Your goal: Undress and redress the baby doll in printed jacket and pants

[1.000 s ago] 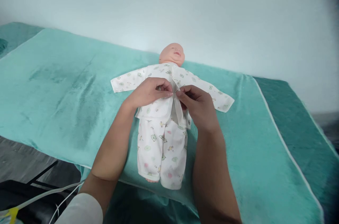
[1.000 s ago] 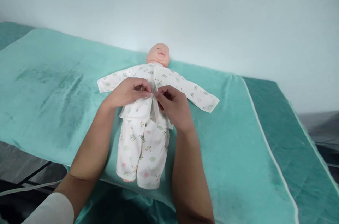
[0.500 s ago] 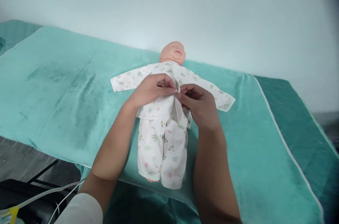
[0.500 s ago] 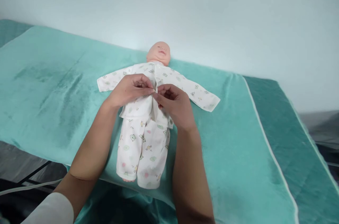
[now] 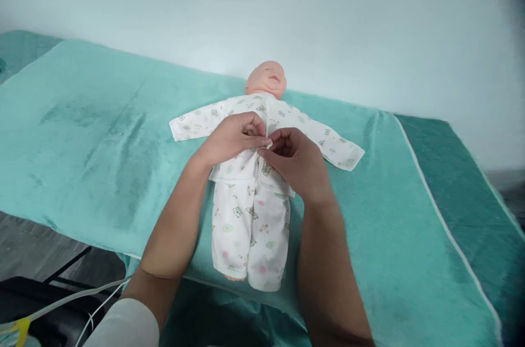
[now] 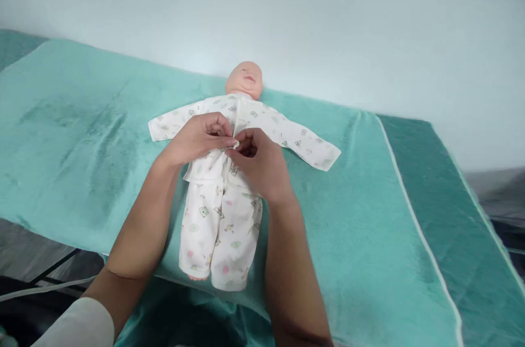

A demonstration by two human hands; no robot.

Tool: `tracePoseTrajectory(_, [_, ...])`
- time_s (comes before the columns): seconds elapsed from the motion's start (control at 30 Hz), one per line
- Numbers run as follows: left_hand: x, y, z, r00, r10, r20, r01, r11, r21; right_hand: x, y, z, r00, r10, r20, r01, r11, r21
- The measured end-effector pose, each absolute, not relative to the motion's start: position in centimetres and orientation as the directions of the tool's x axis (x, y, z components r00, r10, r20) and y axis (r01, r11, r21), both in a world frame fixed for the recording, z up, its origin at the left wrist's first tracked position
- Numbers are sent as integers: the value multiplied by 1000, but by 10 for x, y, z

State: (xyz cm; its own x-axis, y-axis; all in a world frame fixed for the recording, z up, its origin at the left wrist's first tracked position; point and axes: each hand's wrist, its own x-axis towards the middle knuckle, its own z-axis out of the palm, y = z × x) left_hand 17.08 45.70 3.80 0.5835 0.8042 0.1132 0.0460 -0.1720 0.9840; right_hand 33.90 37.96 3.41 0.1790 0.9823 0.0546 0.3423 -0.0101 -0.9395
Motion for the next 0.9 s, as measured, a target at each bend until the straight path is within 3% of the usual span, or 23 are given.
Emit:
tracePoseTrajectory(0.2, [171, 455, 40, 603, 789, 121, 78, -209, 975, 337, 379, 35, 160, 983, 95, 397, 24, -918])
tracePoseTrajectory(0.43, [157, 461, 39, 662, 742, 105, 98, -225, 969, 346, 382, 30, 90, 995, 38, 148, 24, -989])
tracePoseTrajectory(0.57, [155, 464, 35, 647, 747, 149, 145, -314, 938, 347, 384, 27, 138, 989, 49, 127, 31, -991])
tracePoseTrajectory(0.67, [162, 466, 28, 546, 775, 319, 196, -488, 851, 345, 384, 27, 142, 988, 57, 135, 37, -990])
tracePoseTrajectory(0.77, [171, 469, 18, 494, 727, 477, 328, -664, 672, 342, 383, 28, 137, 989, 49, 169, 25, -985])
tracePoseTrajectory(0.9, [178, 472, 9, 526, 678, 514, 443, -734, 515, 341, 383, 29, 164, 986, 20, 220, -17, -975])
